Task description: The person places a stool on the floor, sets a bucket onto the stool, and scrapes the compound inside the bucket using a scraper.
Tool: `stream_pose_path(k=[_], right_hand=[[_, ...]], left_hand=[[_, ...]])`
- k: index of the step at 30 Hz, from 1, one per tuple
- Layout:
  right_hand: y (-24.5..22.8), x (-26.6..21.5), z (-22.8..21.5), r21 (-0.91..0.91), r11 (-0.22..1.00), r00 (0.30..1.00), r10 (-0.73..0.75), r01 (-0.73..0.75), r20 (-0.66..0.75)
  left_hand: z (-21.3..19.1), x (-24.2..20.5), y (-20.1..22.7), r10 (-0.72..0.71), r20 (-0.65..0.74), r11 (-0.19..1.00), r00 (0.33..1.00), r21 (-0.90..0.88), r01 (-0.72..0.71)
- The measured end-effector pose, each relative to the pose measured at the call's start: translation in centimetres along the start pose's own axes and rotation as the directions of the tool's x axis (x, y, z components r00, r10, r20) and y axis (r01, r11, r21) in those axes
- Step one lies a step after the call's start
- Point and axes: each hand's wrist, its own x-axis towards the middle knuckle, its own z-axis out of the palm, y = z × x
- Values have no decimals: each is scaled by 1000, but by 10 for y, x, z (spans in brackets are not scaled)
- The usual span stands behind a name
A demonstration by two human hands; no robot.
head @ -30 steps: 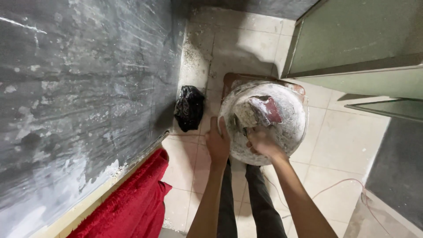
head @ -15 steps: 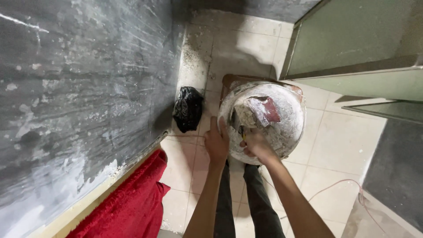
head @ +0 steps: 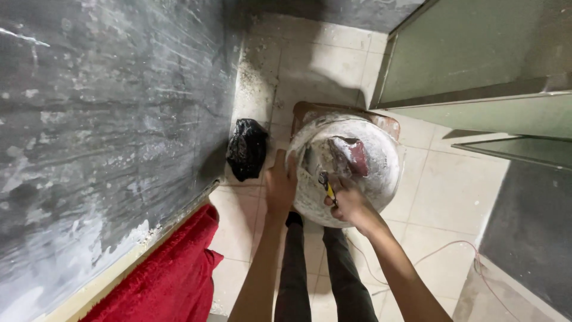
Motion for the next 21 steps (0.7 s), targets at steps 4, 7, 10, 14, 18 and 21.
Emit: stream_pose_path(k=[4,7,10,14,18,21], right_hand=[[10,-29,-19,-46,994,992,-105,102,-63],[30,-49,-43,-185,974,976,-160,132,-147],[44,-67,-63,-97,986,970,-150,133,-194],[44,-91,-78,-291,927,905,-320,237,-282],[31,-106,-84,-514,834,835,-422,203,-354],[22,-111,-83,-593,801,830,-386,84,-403]], left_hand=[[-12,2,31,242,-218,968,945,124,-220],[-14,-12,56,439,-343,886,830,318,-337],[6,-31,68,375,-140,903,916,277,-328],[61,-30,65,205,91,977,974,-80,-198],[110,-29,64,60,167,997,984,-51,-52],[135,-21,58,-152,296,988,943,56,142]])
